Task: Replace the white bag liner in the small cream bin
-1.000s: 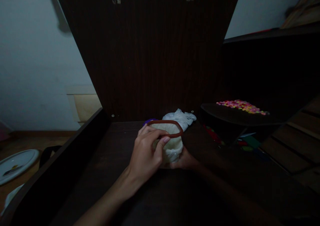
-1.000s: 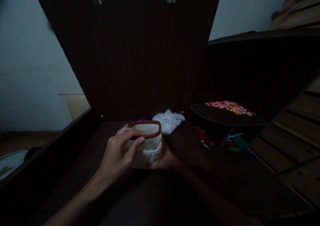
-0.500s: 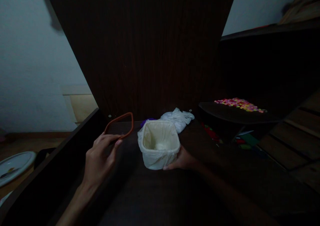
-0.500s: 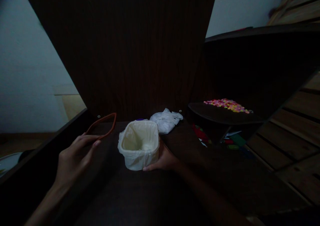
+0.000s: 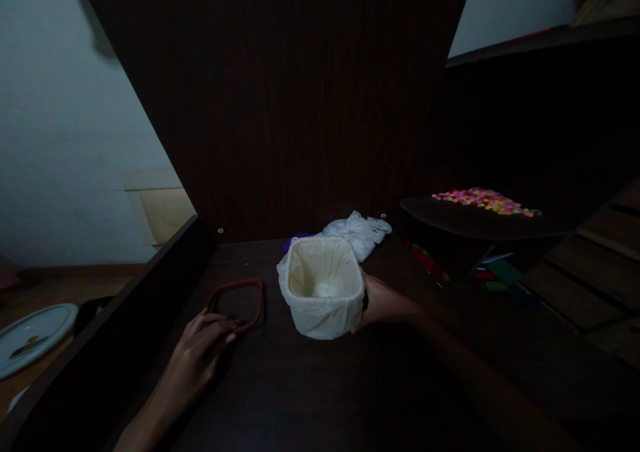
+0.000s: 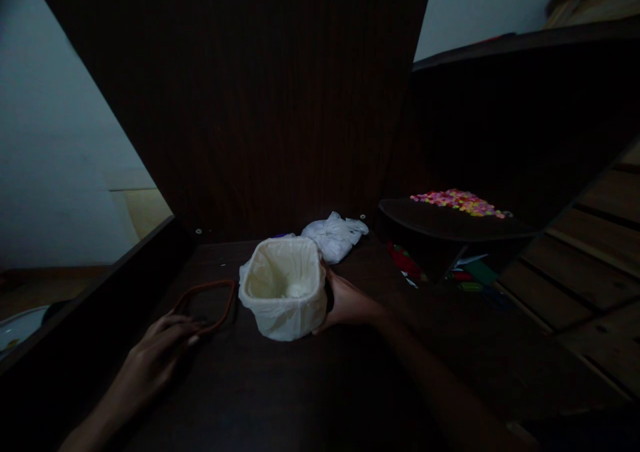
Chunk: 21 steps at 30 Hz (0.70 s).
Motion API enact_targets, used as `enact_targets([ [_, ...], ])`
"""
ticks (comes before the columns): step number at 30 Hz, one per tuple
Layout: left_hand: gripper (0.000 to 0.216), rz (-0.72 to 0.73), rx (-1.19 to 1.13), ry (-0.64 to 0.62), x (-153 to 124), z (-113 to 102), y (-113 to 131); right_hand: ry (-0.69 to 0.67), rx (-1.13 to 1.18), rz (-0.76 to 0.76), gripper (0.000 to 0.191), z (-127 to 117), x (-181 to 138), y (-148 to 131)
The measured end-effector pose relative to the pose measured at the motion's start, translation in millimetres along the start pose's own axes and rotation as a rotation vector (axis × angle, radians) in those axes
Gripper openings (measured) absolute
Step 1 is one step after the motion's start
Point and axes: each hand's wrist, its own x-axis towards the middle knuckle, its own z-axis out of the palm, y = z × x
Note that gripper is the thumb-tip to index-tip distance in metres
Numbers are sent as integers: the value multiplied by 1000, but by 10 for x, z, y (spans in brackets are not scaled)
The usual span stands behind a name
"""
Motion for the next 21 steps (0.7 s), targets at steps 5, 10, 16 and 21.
enact_targets([
  [5, 29, -6, -46, -54, -37, -17, 58, 34, 25, 9, 131, 36, -7, -23],
  [10, 24, 24, -45, -132, -54, -48, 88, 95, 143, 30, 142, 50, -19, -9],
  [16, 27, 4, -30, -128, -2, -99, 125, 151, 304, -30, 151, 27, -47, -58],
  [21, 38, -53, -60, -34, 241, -181, 279, 174, 380, -81, 142, 14, -59, -134],
])
